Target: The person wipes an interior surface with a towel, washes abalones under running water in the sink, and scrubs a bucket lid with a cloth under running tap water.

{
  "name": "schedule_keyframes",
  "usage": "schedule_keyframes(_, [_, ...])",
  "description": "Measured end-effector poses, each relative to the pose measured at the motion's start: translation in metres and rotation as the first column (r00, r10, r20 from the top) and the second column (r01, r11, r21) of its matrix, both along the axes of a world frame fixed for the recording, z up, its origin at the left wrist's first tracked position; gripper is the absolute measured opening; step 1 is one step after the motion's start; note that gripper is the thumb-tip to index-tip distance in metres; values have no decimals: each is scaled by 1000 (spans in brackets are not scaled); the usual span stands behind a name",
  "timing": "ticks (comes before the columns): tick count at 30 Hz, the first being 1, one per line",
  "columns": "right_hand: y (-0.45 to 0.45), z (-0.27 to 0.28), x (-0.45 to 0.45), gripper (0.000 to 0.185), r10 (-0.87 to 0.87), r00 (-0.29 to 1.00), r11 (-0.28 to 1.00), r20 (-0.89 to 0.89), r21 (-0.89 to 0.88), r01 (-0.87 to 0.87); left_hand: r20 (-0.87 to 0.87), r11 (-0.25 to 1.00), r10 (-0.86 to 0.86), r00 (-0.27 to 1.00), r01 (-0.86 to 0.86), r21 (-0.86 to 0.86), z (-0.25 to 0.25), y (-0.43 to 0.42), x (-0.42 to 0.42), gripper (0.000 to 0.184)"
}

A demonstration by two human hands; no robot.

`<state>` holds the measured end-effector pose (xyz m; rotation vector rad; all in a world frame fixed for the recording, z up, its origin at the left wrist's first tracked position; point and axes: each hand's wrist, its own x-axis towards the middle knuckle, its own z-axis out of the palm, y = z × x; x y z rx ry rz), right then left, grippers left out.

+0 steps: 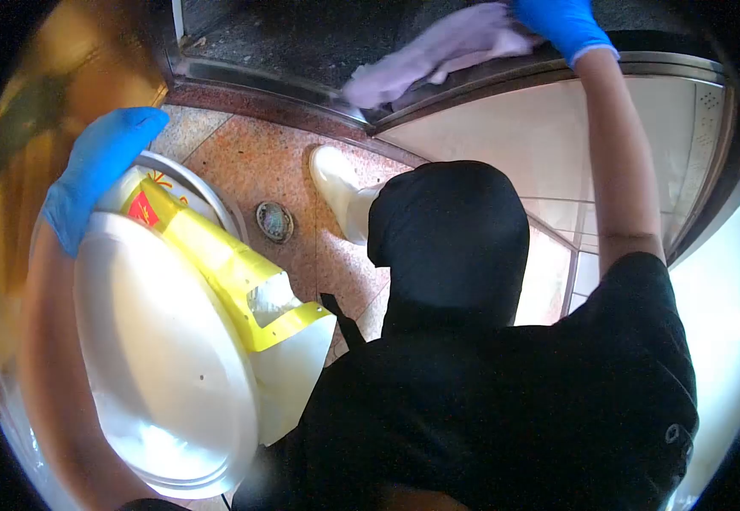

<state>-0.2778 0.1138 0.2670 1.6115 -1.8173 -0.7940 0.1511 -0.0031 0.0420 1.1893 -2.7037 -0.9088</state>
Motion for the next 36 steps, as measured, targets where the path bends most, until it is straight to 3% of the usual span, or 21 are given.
schedule_keyframes(3, [6,-28,-30,23,-38,992,999,-123,-28,35,-71,997,-46,996,42,-60,-5,-1,5,47])
schedule_keyframes(5, [2,-57,-30,24,-43,999,972,-26,230,48,9,1000,-15,1000,15,26,0,-2,2,49])
schedule_keyframes(7, [-8,-118,-55,24,-6,999,972,-40,235,16,42,983,66,997,-72,168,13,3,-1,50])
schedule_keyframes(9, [-20,-176,-76,24,5,986,929,167,365,-67,101,984,101,990,-115,138,14,3,1,51])
schedule_keyframes(13, [-32,-274,-75,27,-19,975,932,222,356,-63,172,961,100,980,-140,240,10,-1,-2,52])
schedule_keyframes(15, [-33,-313,-74,33,-133,918,904,375,425,-43,-31,959,123,992,-111,261,0,-3,3,51])
schedule_keyframes(16, [-34,-351,-97,36,102,943,892,317,390,-228,55,952,121,991,-132,277,4,-5,1,50])
schedule_keyframes(17, [-36,-362,-103,36,94,938,892,334,390,-228,73,952,113,991,-129,278,4,-7,1,50])
schedule_keyframes(19, [-31,-371,-109,34,388,830,872,401,133,-471,27,959,74,997,-79,271,5,-6,2,49])
schedule_keyframes(20, [-28,-327,-65,30,-17,928,866,373,469,-173,35,960,63,997,-70,271,5,-6,2,49])
schedule_keyframes(21, [-16,-304,-40,30,-18,927,870,374,462,-169,10,964,49,999,-50,262,5,-7,4,50])
schedule_keyframes(23, [0,-280,-12,28,85,911,755,402,571,-323,-14,966,36,999,-32,255,5,-7,4,51])
schedule_keyframes(24, [12,-301,-16,31,167,891,747,422,536,-394,-14,964,41,999,-36,264,6,-6,4,51])
schedule_keyframes(25, [30,-354,-39,37,306,771,800,558,288,-526,-10,961,48,999,-43,272,8,-5,4,51])
schedule_keyframes(27, [54,-293,23,33,-142,589,909,796,341,-242,10,958,67,998,-67,280,9,-3,4,52])
schedule_keyframes(29, [72,-300,31,29,53,867,613,496,669,-421,20,955,87,996,-89,284,5,-5,5,52])
schedule_keyframes(30, [70,-302,33,29,55,864,614,501,666,-425,10,959,81,997,-80,273,4,-6,4,53])
schedule_keyframes(35, [42,-325,56,21,-176,834,202,523,848,-489,38,960,83,996,-90,264,9,-2,5,52])
schedule_keyframes(36, [34,-321,82,31,-69,805,334,589,774,-538,17,952,94,995,-94,292,9,-2,4,51])
